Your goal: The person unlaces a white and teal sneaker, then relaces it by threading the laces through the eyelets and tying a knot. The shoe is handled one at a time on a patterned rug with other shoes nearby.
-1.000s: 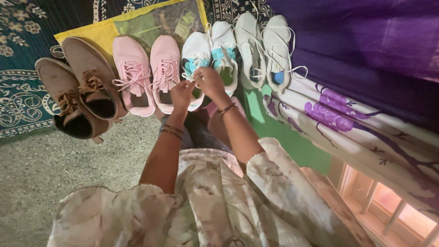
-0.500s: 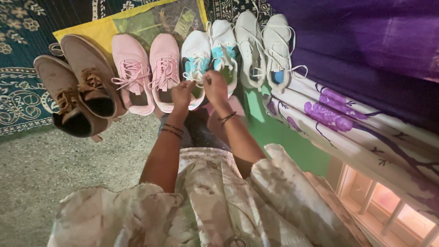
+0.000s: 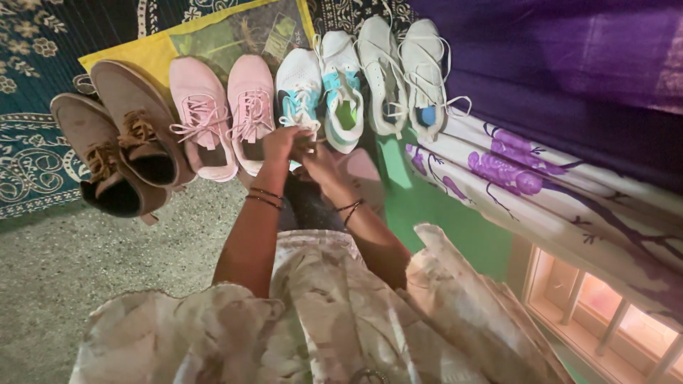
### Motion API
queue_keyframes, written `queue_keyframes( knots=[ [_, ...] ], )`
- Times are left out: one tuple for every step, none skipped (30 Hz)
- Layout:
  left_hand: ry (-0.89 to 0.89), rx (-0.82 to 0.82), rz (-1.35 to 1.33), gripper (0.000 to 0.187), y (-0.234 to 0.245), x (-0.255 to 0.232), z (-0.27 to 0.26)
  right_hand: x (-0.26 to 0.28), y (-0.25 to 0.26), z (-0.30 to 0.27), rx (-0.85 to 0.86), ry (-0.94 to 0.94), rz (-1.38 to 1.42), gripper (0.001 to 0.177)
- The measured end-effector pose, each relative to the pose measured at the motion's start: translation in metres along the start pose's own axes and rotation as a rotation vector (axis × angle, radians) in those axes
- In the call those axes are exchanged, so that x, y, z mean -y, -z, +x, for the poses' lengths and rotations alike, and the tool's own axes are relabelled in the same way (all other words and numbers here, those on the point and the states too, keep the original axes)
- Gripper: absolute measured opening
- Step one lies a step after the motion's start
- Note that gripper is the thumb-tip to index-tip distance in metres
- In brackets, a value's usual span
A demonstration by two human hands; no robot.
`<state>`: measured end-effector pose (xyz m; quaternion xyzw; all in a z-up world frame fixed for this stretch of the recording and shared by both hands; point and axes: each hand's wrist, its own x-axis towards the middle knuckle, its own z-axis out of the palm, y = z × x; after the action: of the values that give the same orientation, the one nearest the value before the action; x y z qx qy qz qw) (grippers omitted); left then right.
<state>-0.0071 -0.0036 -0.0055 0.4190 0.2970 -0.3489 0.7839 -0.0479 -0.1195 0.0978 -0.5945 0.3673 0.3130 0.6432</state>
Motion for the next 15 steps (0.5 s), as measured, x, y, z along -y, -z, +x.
queue_keyframes(
  knots=[
    [-0.069,0.073,-0.001,0.026,-0.003,-0.001,-0.001,-0.004,0.0,0.004,0.009,0.019,-0.074,0.032],
    [-0.113,0.115,-0.004,0.026,-0.005,-0.002,-0.002,-0.008,-0.002,0.007,0.017,0.037,-0.148,0.03],
    [-0.048,0.066,0.003,0.025,-0.007,-0.003,0.001,-0.011,-0.004,0.01,-0.058,0.102,-0.174,0.031],
    [0.027,0.003,0.012,0.025,-0.009,-0.005,0.006,-0.014,-0.007,0.012,-0.132,0.167,-0.2,0.033],
    [0.081,-0.046,0.008,0.025,-0.011,-0.007,0.006,-0.017,-0.009,0.014,-0.208,0.23,-0.225,0.034],
    [0.096,-0.073,0.009,0.025,-0.012,-0.01,0.007,-0.017,-0.011,0.015,-0.247,0.297,-0.312,0.032],
    [0.115,-0.096,0.014,0.025,-0.012,-0.01,0.008,-0.016,-0.012,0.015,-0.288,0.365,-0.4,0.03],
    [0.114,-0.126,0.002,0.023,-0.008,-0.008,0.011,-0.013,-0.013,0.014,-0.328,0.432,-0.488,0.027],
    [0.153,-0.134,0.009,0.021,-0.007,-0.006,0.012,-0.011,-0.012,0.011,-0.294,0.335,-0.385,0.028],
    [0.193,-0.141,0.017,0.019,-0.007,-0.005,0.011,-0.01,-0.011,0.005,-0.258,0.238,-0.282,0.029],
    [0.23,-0.153,0.024,0.019,-0.005,-0.005,0.011,-0.007,-0.01,0.0,-0.218,0.142,-0.179,0.029],
    [0.247,-0.182,0.058,0.018,-0.003,-0.004,0.009,-0.005,-0.007,-0.004,-0.22,0.12,-0.177,0.028],
    [0.263,-0.209,0.09,0.018,-0.002,-0.001,0.007,-0.003,-0.002,-0.008,-0.224,0.098,-0.177,0.028],
    [0.28,-0.235,0.121,0.018,-0.001,0.003,0.008,-0.001,0.002,-0.01,-0.229,0.077,-0.178,0.027],
    [0.159,-0.258,0.317,0.02,0.0,0.007,0.009,-0.001,0.008,-0.013,-0.198,0.169,-0.122,0.027]
  ],
)
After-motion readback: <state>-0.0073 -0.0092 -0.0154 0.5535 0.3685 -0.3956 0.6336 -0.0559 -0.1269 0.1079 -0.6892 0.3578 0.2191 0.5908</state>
